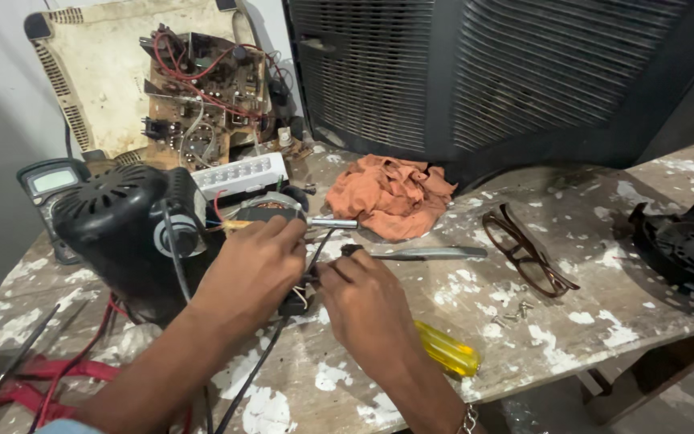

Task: The person uses a yellow-handled screwdriver to repeatedly tighten and loosen screws on a white plastic component attached to a black cylindrical device. The person holds the device with the left hand while turning the screwdriver with the right hand. The person then picks up a black plastic fan housing and places it on the device.

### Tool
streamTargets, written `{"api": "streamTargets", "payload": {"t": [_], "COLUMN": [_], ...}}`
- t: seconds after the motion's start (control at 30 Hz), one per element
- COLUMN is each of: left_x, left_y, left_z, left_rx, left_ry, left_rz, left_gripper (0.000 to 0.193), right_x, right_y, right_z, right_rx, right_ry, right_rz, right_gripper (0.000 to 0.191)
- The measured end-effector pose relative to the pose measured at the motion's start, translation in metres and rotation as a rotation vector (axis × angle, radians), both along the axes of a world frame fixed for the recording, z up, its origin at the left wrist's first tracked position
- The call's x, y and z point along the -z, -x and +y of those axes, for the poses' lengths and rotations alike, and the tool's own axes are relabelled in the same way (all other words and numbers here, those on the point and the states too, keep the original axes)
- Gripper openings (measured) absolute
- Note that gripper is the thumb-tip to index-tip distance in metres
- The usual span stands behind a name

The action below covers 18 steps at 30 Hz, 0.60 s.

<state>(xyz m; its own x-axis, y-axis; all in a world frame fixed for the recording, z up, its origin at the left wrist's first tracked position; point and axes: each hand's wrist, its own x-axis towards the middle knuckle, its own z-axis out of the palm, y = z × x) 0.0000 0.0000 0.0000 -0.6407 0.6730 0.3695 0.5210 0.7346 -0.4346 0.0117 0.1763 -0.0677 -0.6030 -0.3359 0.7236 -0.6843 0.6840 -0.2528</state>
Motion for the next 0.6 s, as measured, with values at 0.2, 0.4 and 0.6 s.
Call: {"api": "streamTargets", "payload": {"t": [0.2, 0.4, 0.6], "left_x": [-0.011, -0.020, -0.019], "left_y": [0.000, 0.016, 0.033], "left_z": [0.008, 0.026, 0.038], "left_rx": [0.074, 0.060, 0.140], "left_ry": [0.026, 0.461, 0.622], "left_rz": [0.034, -0.022, -0.111], "left_gripper": [0.009, 0.010, 0.011], "right_x": [-0.003, 0.001, 0.002], "right_y": [-0.002, 0.001, 0.002], "right_z": [0.001, 0.002, -0.001], "right_rx": [-0.016, 0.006, 0.059], "right_ry": [0.034, 0.009, -0.021], "right_rz": [0.051, 0.088, 0.023], "right_gripper": [0.027, 0.007, 0.008]}}
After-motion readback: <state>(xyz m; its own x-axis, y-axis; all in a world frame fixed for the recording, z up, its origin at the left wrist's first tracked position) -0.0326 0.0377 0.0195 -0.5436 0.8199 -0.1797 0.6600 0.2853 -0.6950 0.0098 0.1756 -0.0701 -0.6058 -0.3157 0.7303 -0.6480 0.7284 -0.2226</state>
